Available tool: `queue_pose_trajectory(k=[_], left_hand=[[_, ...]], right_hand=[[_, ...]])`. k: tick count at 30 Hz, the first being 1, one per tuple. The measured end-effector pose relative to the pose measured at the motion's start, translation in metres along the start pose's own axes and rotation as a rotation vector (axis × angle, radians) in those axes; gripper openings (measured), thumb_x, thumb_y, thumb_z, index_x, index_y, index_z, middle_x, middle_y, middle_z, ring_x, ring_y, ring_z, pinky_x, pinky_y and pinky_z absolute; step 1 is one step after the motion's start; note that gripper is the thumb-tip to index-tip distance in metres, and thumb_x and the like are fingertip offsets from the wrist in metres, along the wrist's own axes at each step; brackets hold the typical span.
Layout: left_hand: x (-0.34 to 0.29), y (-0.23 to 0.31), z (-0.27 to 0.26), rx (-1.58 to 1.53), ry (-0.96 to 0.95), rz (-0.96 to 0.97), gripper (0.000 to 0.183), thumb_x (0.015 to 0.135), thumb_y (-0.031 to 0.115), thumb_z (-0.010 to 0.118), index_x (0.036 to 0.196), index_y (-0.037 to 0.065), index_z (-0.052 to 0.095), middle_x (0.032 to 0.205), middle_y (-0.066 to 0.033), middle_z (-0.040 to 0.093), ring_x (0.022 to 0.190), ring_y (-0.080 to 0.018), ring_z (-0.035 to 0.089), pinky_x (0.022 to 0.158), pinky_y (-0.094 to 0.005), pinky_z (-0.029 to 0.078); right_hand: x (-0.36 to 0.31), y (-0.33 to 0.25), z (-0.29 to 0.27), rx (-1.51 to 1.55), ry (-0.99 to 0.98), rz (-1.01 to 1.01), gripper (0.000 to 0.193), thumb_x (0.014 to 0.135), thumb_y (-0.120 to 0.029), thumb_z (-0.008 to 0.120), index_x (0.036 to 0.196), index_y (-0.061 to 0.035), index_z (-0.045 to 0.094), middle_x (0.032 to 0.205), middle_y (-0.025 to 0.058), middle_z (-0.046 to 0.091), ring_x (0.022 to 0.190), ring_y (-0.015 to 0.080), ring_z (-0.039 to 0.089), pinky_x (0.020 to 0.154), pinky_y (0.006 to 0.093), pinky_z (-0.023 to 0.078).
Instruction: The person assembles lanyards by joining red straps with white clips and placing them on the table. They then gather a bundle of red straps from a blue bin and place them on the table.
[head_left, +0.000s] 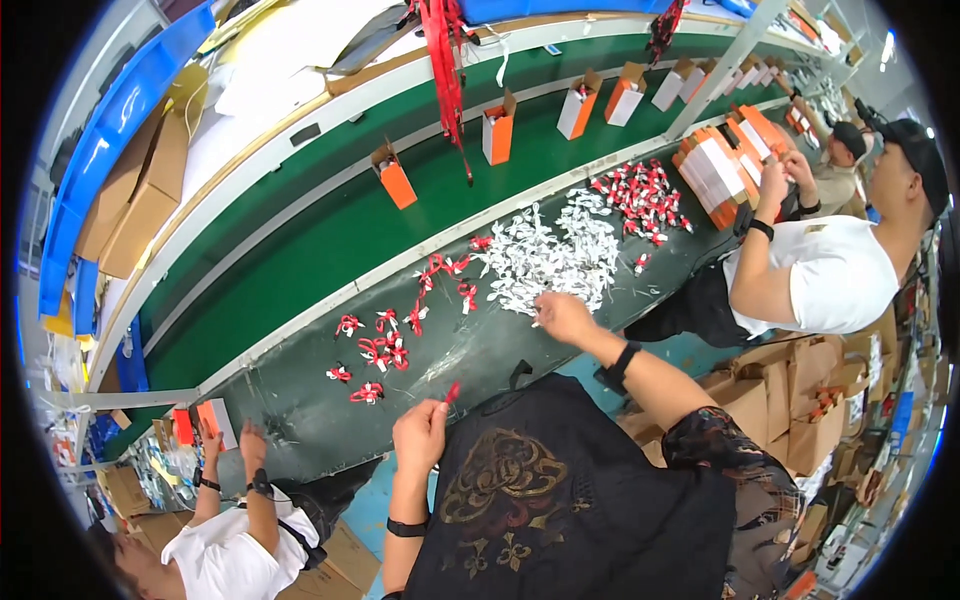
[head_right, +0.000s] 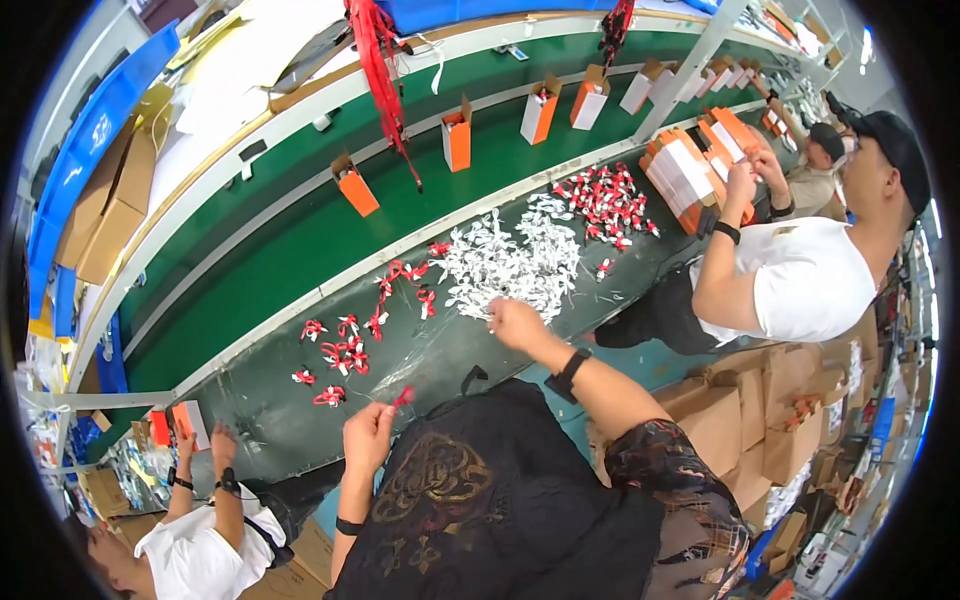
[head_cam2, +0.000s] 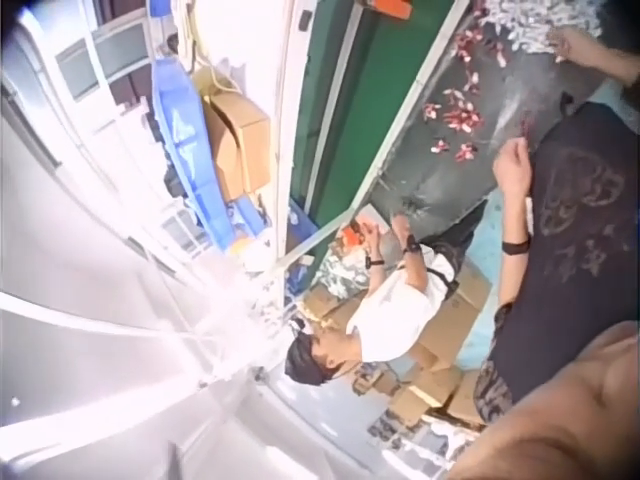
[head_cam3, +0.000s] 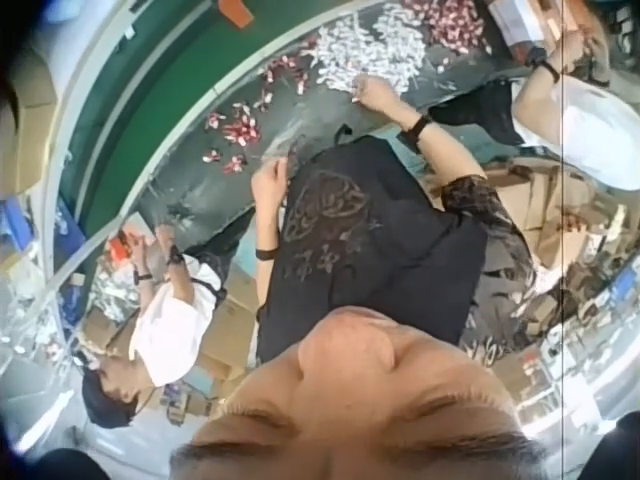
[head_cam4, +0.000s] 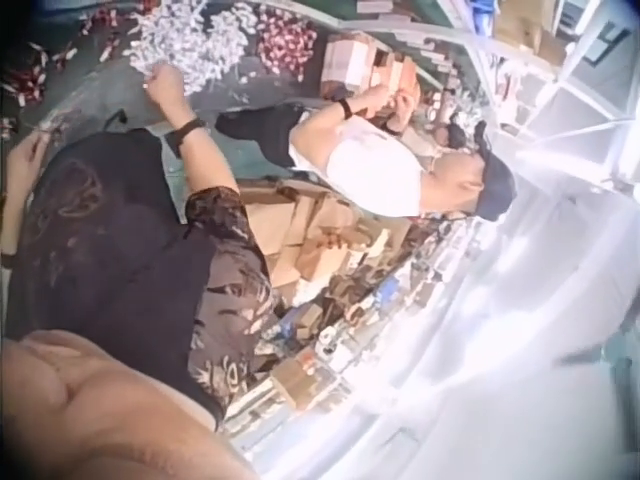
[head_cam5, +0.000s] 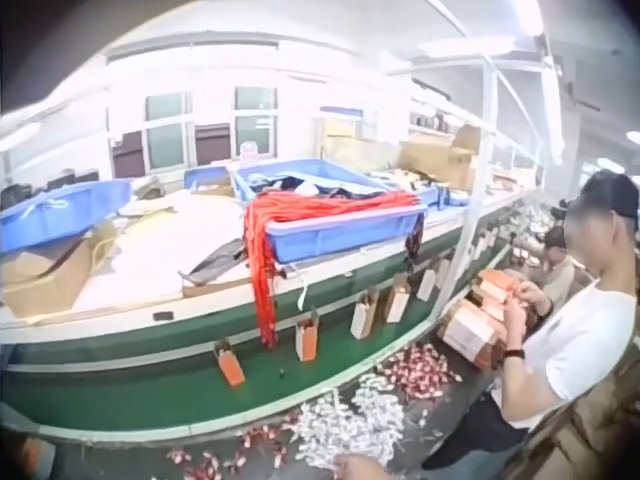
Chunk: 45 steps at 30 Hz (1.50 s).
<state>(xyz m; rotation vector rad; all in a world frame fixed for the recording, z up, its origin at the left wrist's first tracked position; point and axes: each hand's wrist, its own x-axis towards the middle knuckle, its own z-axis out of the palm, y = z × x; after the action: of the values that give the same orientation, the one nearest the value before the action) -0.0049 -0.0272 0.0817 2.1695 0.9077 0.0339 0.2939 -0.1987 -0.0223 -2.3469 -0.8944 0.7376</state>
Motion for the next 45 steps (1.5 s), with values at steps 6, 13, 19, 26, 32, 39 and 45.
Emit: queue_pose_trajectory(k=[6, 13, 19, 26, 32, 39, 45], left_hand=[[-0.005, 0.021, -0.002, 0.157, -0.025, 0.035, 0.022, 0.090, 0.030, 0.061, 0.087, 0.010, 0.069, 0.081, -0.0130, 0.067, 0.076, -0.0355, 0.065, 0.066, -0.0447, 0.050], [-0.009, 0.034, -0.014, 0.191, 0.031, 0.025, 0.020, 0.089, 0.028, 0.062, 0.087, 0.009, 0.069, 0.080, -0.0123, 0.065, 0.077, -0.0348, 0.064, 0.067, -0.0437, 0.049], [0.004, 0.051, -0.023, 0.038, -0.021, 0.117, 0.020, 0.090, 0.025, 0.062, 0.086, 0.006, 0.068, 0.077, -0.0140, 0.063, 0.073, -0.0354, 0.062, 0.064, -0.0423, 0.048], [0.036, 0.088, -0.040, 0.119, -0.074, 0.290, 0.020, 0.091, 0.021, 0.062, 0.085, 0.002, 0.065, 0.071, -0.0148, 0.060, 0.065, -0.0301, 0.060, 0.061, -0.0379, 0.046], [0.044, 0.106, -0.055, 0.144, -0.165, 0.396, 0.016, 0.091, 0.017, 0.061, 0.086, 0.002, 0.063, 0.071, -0.0151, 0.059, 0.066, -0.0320, 0.060, 0.062, -0.0394, 0.047], [0.055, 0.101, -0.072, 0.132, -0.210, 0.500, 0.014, 0.091, 0.014, 0.060, 0.086, 0.001, 0.062, 0.072, -0.0145, 0.058, 0.067, -0.0305, 0.059, 0.062, -0.0383, 0.046], [0.066, 0.078, -0.075, -0.290, -0.240, 0.417, 0.009, 0.091, 0.011, 0.064, 0.089, 0.003, 0.061, 0.070, -0.0016, 0.055, 0.064, -0.0121, 0.053, 0.059, -0.0270, 0.043]], right_hand=[[0.076, -0.001, -0.024, -0.366, 0.234, 0.050, 0.030, 0.079, -0.023, 0.069, 0.105, -0.0103, 0.067, 0.092, 0.0160, 0.063, 0.094, 0.0350, 0.064, 0.077, 0.0457, 0.054], [0.085, 0.032, -0.035, -0.176, 0.285, 0.054, 0.025, 0.081, -0.023, 0.069, 0.103, -0.0100, 0.072, 0.087, 0.0149, 0.070, 0.083, 0.0312, 0.069, 0.074, 0.0406, 0.055], [0.070, 0.027, -0.058, 0.609, 0.363, 0.142, 0.024, 0.088, -0.011, 0.061, 0.108, 0.0016, 0.066, 0.080, 0.0033, 0.067, 0.067, 0.0129, 0.060, 0.063, 0.0270, 0.048], [0.007, -0.073, -0.066, 0.581, 0.183, -0.198, 0.016, 0.089, -0.013, 0.066, 0.100, -0.0019, 0.069, 0.085, 0.0046, 0.069, 0.073, 0.0133, 0.062, 0.066, 0.0281, 0.050], [-0.037, -0.156, -0.069, 0.078, 0.084, -0.900, 0.034, 0.083, -0.033, 0.070, 0.102, -0.0038, 0.067, 0.085, 0.0128, 0.064, 0.082, 0.0336, 0.064, 0.074, 0.0415, 0.052], [-0.039, -0.168, -0.058, 0.214, -0.070, -0.892, 0.023, 0.080, -0.026, 0.073, 0.088, -0.0054, 0.067, 0.079, 0.0112, 0.066, 0.076, 0.0302, 0.066, 0.068, 0.0393, 0.053], [-0.049, -0.181, -0.054, 0.660, -0.317, -0.548, 0.013, 0.084, -0.011, 0.074, 0.082, -0.0028, 0.065, 0.069, 0.0009, 0.067, 0.065, 0.0070, 0.063, 0.054, 0.0252, 0.048]])
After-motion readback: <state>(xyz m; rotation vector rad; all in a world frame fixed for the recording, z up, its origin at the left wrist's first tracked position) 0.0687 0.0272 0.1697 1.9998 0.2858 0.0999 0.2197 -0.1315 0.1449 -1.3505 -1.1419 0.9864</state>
